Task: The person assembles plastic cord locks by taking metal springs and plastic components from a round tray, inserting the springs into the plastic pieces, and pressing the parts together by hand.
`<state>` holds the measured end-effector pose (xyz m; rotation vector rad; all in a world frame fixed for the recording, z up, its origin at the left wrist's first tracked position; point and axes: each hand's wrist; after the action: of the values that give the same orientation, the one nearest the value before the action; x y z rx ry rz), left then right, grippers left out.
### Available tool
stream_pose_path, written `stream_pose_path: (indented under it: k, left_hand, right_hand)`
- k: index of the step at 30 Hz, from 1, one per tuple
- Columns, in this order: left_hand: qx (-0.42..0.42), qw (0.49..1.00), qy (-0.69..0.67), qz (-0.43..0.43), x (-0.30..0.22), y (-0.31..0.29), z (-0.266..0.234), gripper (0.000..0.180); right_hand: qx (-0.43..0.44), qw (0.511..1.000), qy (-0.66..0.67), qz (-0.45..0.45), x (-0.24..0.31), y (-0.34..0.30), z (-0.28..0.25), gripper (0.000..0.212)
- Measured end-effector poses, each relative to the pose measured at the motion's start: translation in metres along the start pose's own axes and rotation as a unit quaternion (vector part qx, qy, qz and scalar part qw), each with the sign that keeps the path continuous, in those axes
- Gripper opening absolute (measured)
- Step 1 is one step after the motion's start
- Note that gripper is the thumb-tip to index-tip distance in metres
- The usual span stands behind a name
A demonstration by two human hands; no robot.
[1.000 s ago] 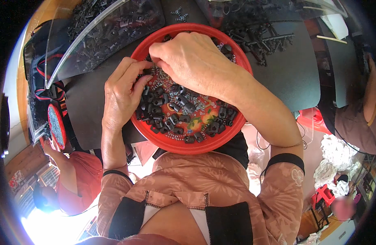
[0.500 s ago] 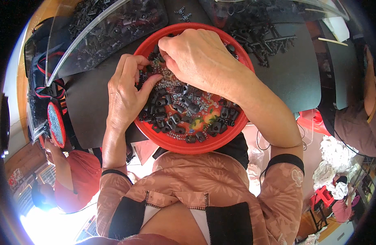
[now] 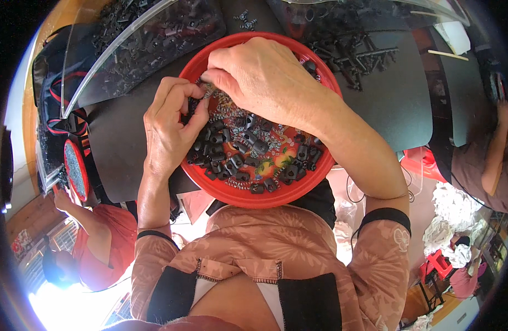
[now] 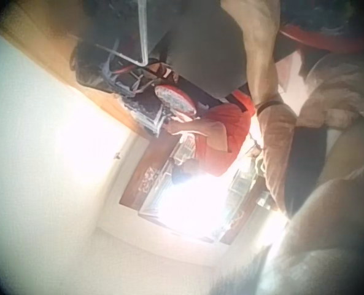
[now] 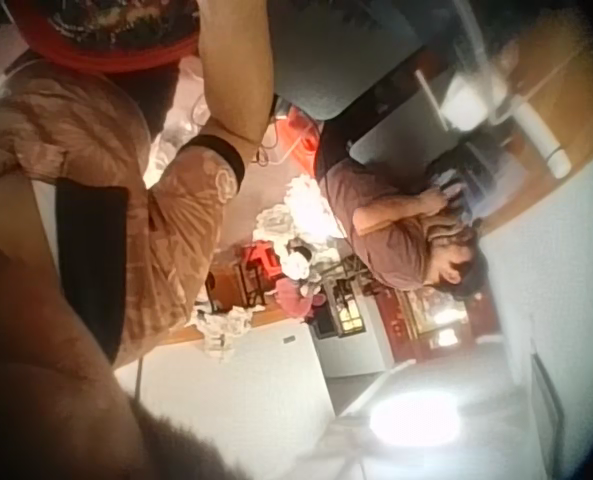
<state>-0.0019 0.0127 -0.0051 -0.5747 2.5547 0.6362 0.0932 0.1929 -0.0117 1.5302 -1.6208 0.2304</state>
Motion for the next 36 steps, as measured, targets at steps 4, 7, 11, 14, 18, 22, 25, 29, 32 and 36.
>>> stream_pose_path:
  k: [4, 7, 11, 14, 18, 22, 25, 29, 32, 36]
  left_hand:
    - [-0.033, 0.999, -0.017, -0.002, -0.001, -0.001, 0.000, 0.018]
    - [-0.051, 0.999, -0.018, -0.003, -0.001, 0.000, -0.001, 0.021]
    - [-0.078, 0.995, 0.023, 0.056, 0.004, -0.001, -0.001, 0.027]
    - [-0.083, 0.991, 0.049, 0.095, 0.003, -0.004, 0.000, 0.030]
    - [-0.098, 0.987, 0.059, 0.113, 0.002, -0.006, -0.002, 0.031]
    - [-0.060, 0.990, 0.025, 0.122, 0.000, -0.006, -0.005, 0.023]
    - [-0.054, 0.994, -0.006, 0.098, 0.003, -0.004, -0.005, 0.015]
    - [-0.042, 0.997, -0.058, 0.026, 0.002, -0.002, -0.009, 0.004]
    - [-0.032, 0.996, -0.081, -0.006, 0.006, -0.003, -0.012, 0.013]
    - [-0.002, 0.994, -0.100, -0.030, 0.006, -0.003, -0.012, 0.020]
  right_hand:
    - [0.076, 0.995, 0.069, 0.012, 0.001, -0.001, 0.001, 0.019]
    - [0.090, 0.991, 0.103, 0.004, 0.000, 0.001, 0.000, 0.021]
    - [0.101, 0.981, 0.157, 0.041, 0.007, 0.002, -0.004, 0.023]
    - [0.136, 0.965, 0.211, 0.076, 0.009, 0.003, -0.006, 0.025]
    - [0.185, 0.936, 0.265, 0.137, 0.014, 0.007, -0.013, 0.028]
    - [0.183, 0.937, 0.274, 0.114, 0.011, 0.006, -0.014, 0.026]
    - [0.158, 0.944, 0.276, 0.083, 0.010, 0.006, -0.010, 0.022]
    - [0.078, 0.972, 0.220, 0.015, 0.004, 0.005, -0.005, 0.018]
    - [0.042, 0.975, 0.219, -0.004, 0.000, 0.007, -0.004, 0.015]
    - [0.061, 0.972, 0.225, 0.033, 0.006, 0.007, -0.010, 0.014]
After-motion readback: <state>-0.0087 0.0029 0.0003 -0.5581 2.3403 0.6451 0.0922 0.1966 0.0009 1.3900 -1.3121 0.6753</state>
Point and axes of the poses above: each hand's wrist, its own y-axis towards the middle knuckle, its own z-axis out of the palm, x = y × z, and after that the axes turned 4 degrees about -x, right-handed
